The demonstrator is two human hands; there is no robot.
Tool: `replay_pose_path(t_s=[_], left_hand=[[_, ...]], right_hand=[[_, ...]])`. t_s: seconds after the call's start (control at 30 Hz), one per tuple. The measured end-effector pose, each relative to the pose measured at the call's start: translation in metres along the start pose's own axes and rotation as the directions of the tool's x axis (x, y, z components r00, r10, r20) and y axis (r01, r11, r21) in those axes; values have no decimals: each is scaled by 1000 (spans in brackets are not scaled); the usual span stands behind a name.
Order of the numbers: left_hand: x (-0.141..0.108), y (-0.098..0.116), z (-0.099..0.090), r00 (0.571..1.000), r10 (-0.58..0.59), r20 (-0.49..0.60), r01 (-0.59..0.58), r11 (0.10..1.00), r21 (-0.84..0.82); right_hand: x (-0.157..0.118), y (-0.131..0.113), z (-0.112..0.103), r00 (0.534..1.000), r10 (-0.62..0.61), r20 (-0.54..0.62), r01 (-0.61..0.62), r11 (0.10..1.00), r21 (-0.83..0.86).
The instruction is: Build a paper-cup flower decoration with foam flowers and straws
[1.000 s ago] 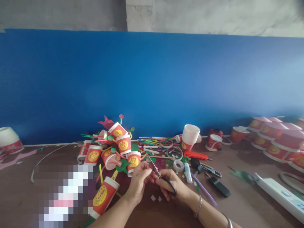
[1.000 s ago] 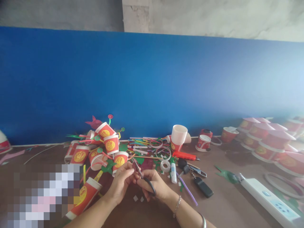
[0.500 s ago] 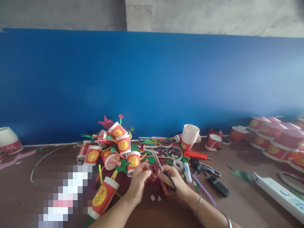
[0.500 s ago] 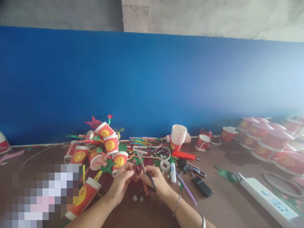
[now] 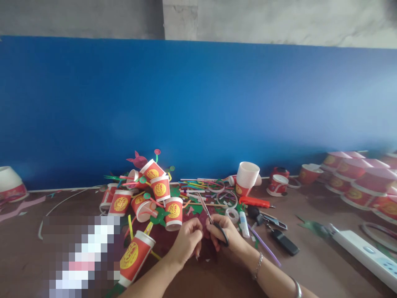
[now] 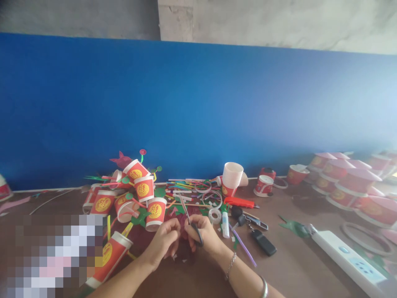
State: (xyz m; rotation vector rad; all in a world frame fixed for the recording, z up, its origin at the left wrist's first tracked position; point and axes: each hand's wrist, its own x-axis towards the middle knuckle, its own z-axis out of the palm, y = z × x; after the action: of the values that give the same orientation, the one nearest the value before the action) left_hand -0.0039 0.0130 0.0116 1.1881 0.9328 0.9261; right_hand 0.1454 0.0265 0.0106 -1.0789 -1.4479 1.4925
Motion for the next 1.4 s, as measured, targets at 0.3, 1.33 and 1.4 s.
replay_pose_path(t_s=[0.3, 1.33, 1.4], left_hand=[[2, 3, 6, 979, 113, -171, -125, 990, -60], [4, 1, 0, 932, 149, -329, -197, 973, -120], [5, 1, 0, 933, 153, -325, -202, 971, -124]], right_hand=[[1, 2, 6, 993, -57, -103, 64, 996, 64], [-8, 3, 19, 988, -32, 153, 36, 999, -23], [-8, 3, 19, 988, -36, 153, 40, 999, -27]])
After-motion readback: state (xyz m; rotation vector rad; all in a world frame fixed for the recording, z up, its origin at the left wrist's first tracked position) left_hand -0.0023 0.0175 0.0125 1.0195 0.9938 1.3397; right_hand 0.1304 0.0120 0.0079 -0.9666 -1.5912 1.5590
